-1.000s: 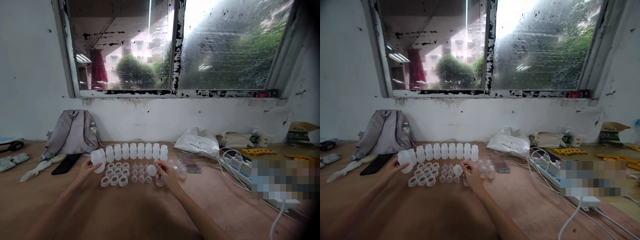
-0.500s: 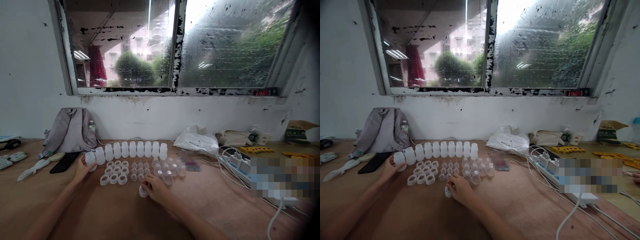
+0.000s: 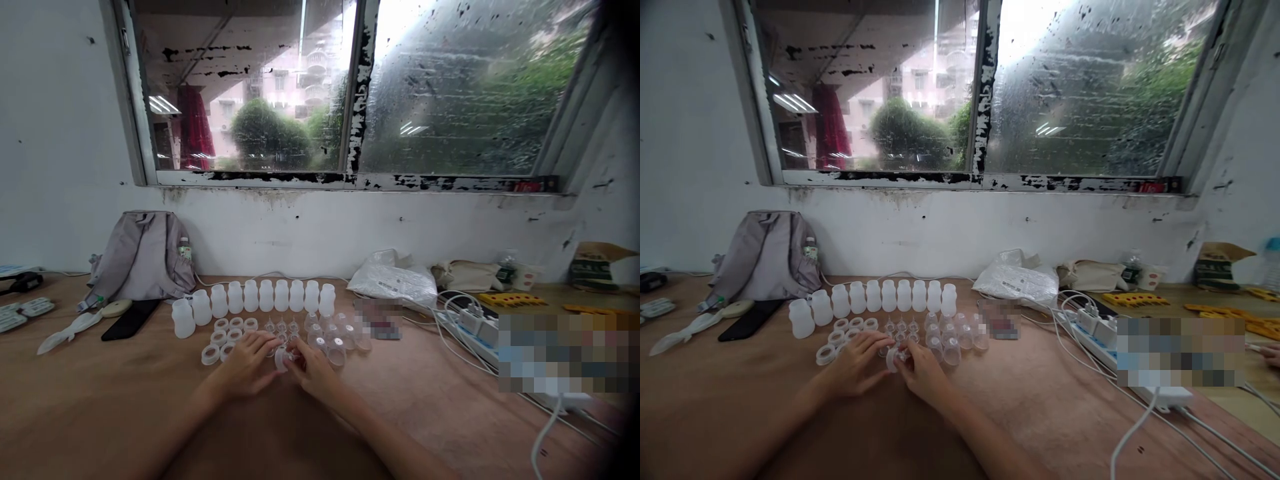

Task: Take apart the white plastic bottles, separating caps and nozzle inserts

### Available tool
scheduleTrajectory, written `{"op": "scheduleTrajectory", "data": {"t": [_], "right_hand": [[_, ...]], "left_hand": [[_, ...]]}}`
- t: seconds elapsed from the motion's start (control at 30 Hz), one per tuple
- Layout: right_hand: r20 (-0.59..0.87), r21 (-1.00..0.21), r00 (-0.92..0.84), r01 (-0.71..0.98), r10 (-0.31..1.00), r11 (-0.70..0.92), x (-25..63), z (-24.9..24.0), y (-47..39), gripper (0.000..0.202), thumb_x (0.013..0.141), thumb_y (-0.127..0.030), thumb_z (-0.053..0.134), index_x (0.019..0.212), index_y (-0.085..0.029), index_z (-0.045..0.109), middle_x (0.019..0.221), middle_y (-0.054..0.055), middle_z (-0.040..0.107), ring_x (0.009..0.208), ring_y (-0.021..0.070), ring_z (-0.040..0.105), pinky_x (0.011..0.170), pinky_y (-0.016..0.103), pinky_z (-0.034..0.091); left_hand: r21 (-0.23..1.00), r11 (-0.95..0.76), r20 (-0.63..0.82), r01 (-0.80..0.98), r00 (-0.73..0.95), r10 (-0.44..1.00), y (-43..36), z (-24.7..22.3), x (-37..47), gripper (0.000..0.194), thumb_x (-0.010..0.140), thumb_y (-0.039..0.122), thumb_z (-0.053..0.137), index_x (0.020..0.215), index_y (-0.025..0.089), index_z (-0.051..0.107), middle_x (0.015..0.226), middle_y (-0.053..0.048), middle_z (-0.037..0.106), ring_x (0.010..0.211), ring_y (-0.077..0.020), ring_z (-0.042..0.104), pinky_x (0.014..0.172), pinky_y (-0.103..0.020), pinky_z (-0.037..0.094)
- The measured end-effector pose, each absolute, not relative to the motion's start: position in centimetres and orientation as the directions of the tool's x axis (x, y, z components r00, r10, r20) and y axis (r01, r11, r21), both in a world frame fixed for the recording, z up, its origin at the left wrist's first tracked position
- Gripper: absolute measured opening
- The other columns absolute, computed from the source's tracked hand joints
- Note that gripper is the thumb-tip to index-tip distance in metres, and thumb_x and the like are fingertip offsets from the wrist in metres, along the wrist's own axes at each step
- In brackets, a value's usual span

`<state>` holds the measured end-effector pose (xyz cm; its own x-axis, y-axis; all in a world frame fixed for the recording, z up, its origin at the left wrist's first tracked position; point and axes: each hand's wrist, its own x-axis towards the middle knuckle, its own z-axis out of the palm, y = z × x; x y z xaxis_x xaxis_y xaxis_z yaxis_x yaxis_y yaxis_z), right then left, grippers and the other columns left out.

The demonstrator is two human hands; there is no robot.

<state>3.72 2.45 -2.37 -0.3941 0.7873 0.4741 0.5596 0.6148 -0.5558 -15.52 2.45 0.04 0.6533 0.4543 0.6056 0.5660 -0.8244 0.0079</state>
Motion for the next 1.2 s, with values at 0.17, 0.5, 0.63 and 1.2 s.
{"op": "scheduleTrajectory", "data": {"t": [0.17,0.5,0.63,1.2], "right_hand": [[0.541,-0.58,-0.35,0.503,0.765,0.64,3.7,-2.3,2.4,0.014,0.074,-0.015,0.047,0.087,-0.019,0.047,0.075,0.001,0.057,0.062,0.0112,0.052,0.058,0.022,0.04],[0.575,-0.525,-0.391,0.497,0.719,0.691,3.2,-3.4,2.7,0.017,0.069,-0.009,0.045,0.082,-0.019,0.046,0.068,-0.001,0.053,0.06,0.0102,0.05,0.057,0.02,0.039],[0.569,-0.525,-0.408,0.488,0.714,0.697,3.1,-3.5,2.8,0.015,0.069,-0.008,0.044,0.08,-0.019,0.045,0.068,-0.001,0.053,0.059,0.0099,0.05,0.054,0.019,0.037],[0.499,-0.457,-0.486,0.556,0.717,0.694,3.6,-2.6,1.9,0.029,0.061,-0.005,0.044,0.086,-0.02,0.044,0.084,0.001,0.049,0.061,0.0102,0.047,0.058,0.021,0.038]], "left_hand": [[0.071,-0.812,0.631,0.579,0.604,0.486,3.0,-1.6,-13.1,0.035,0.077,0.029,0.049,0.109,0.016,0.045,0.103,-0.009,0.056,0.094,-0.022,0.052,0.082,-0.038,0.042],[0.101,-0.829,0.666,0.55,0.582,0.467,3.3,-3.2,-14.1,0.035,0.075,0.027,0.05,0.109,0.017,0.046,0.099,-0.009,0.059,0.09,-0.0213,0.054,0.079,-0.037,0.044],[0.103,-0.834,0.664,0.542,0.587,0.463,3.2,-3.1,-14.2,0.037,0.074,0.029,0.051,0.109,0.018,0.046,0.098,-0.009,0.06,0.089,-0.0209,0.055,0.078,-0.036,0.044],[0.182,-0.825,0.638,0.535,0.574,0.513,3.3,-2.4,-14.8,0.035,0.075,0.032,0.054,0.106,0.018,0.049,0.096,-0.007,0.06,0.089,-0.0189,0.054,0.08,-0.035,0.045]]}}
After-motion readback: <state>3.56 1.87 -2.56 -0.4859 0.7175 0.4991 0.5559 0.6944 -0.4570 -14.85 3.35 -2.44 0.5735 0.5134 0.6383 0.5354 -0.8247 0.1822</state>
